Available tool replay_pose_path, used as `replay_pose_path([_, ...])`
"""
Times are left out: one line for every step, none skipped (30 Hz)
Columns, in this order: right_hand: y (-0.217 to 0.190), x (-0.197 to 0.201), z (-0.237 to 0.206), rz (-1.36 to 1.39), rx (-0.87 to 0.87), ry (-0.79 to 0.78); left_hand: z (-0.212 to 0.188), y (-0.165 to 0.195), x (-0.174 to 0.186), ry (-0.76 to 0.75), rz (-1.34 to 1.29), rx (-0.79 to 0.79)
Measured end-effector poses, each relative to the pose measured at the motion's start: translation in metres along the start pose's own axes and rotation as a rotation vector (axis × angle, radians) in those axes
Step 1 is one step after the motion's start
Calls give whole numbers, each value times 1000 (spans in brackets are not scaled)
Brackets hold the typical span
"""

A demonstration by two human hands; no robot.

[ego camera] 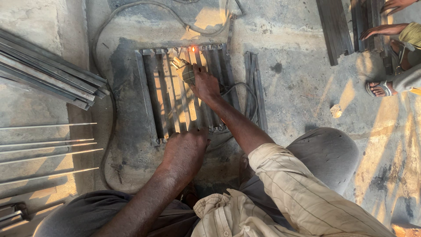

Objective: The person welds a metal grate using a handheld welding torch, creating bright sparks as they join metal bars. The person remains seated on the floor while working on the grate, with additional metal bars and tools visible nearby.

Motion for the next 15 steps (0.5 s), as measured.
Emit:
replay_pose_path([0,0,0,9,-7,-14,0,0,-1,0,2,1])
replay_pose_path([1,0,0,18,-13,-28,0,0,-1,51,11,-7])
replay_pose_path([1,0,1,27,-21,-42,0,-1,-2,102,21,-17])
replay_pose_path([1,0,1,36,-29,-56,-1,-1,-2,152,31,-26])
replay_pose_path([1,0,1,44,-34,-72,-1,-1,-1,154,32,-35])
replay_pose_path([0,-1,1,34,-26,-36,-1,-2,0,153,32,-43])
replay_pose_path([0,-1,1,23,-19,0,-1,-2,1,152,32,-52])
replay_pose_path([0,-1,1,11,-11,37,-1,-2,2,83,45,-33])
replay_pose_path([0,-1,1,27,29,75,0,-1,3,16,58,-15])
replay_pose_path([1,-1,0,44,69,111,0,-1,4,-53,70,3])
replay_pose_path([1,-1,0,61,108,149,-1,0,5,-42,62,1])
replay_pose_path([2,-2,0,65,61,97,-2,0,6,-31,54,-1])
replay_pose_path([3,-3,-1,70,15,43,-2,1,7,-21,44,-2])
replay_pose_path([4,-4,-1,74,-31,-11,-3,2,8,-28,52,2])
replay_pose_path([4,-3,-2,44,14,50,-3,2,8,-35,60,5])
Point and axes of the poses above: each hand's wrist, its own z-axis towards the middle knuckle, its own x-axis out of the back of the hand, y = z × x, the point moved 1 cm from there along z, towards the middle knuckle, and after that the axes turned 10 degrees about -y, right-handed, at the moved point
